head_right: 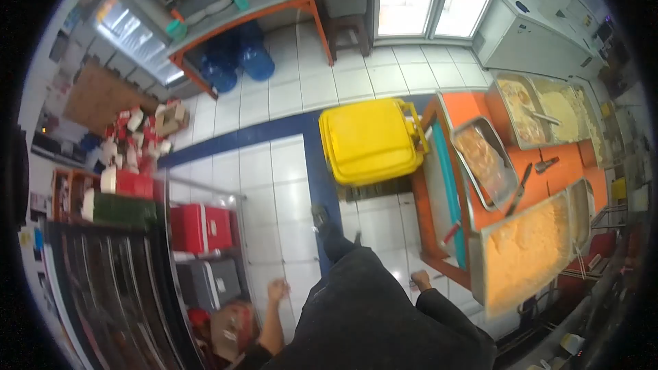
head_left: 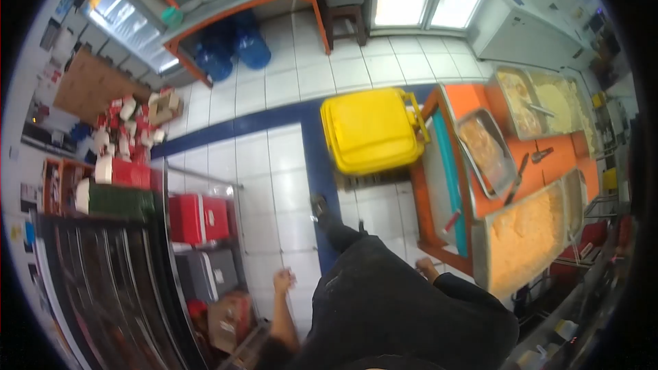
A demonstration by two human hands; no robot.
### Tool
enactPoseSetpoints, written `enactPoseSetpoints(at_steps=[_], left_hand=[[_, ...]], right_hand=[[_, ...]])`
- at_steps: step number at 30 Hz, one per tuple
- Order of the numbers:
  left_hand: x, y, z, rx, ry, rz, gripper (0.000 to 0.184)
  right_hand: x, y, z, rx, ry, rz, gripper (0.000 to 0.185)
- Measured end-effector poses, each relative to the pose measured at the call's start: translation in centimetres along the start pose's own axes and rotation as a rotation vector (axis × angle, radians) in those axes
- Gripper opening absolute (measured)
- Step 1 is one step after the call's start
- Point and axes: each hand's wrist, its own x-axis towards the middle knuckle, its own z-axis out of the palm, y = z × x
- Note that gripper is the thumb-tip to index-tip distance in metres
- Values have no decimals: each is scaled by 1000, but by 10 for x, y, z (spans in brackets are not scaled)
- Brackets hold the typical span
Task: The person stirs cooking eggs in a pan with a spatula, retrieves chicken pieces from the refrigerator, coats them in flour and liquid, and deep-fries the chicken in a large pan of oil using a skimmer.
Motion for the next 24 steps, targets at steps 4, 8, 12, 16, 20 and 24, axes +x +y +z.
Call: enactPoseSetpoints(at_steps=[4, 8, 12, 16, 20, 24], left_hand=[[2, 44, -36, 243, -8, -171, 27], [71, 154, -69, 224, 25, -339, 26], [191, 267, -70, 270, 4, -363, 26], [366, 402, -58, 337, -37, -244, 26], [576, 591, -7, 335, -87, -42, 26], [732, 858, 130, 1353, -163, 816, 28]], right_hand=[[72, -163, 5, 133, -65, 393, 23], [187, -390, 15, 149, 27, -42, 23], [194, -689, -59, 484, -31, -346, 25], [250, -828, -123, 566, 58, -492, 27], [382, -829, -145, -69, 223, -247, 40], [397, -839, -213, 110, 309, -163, 36]])
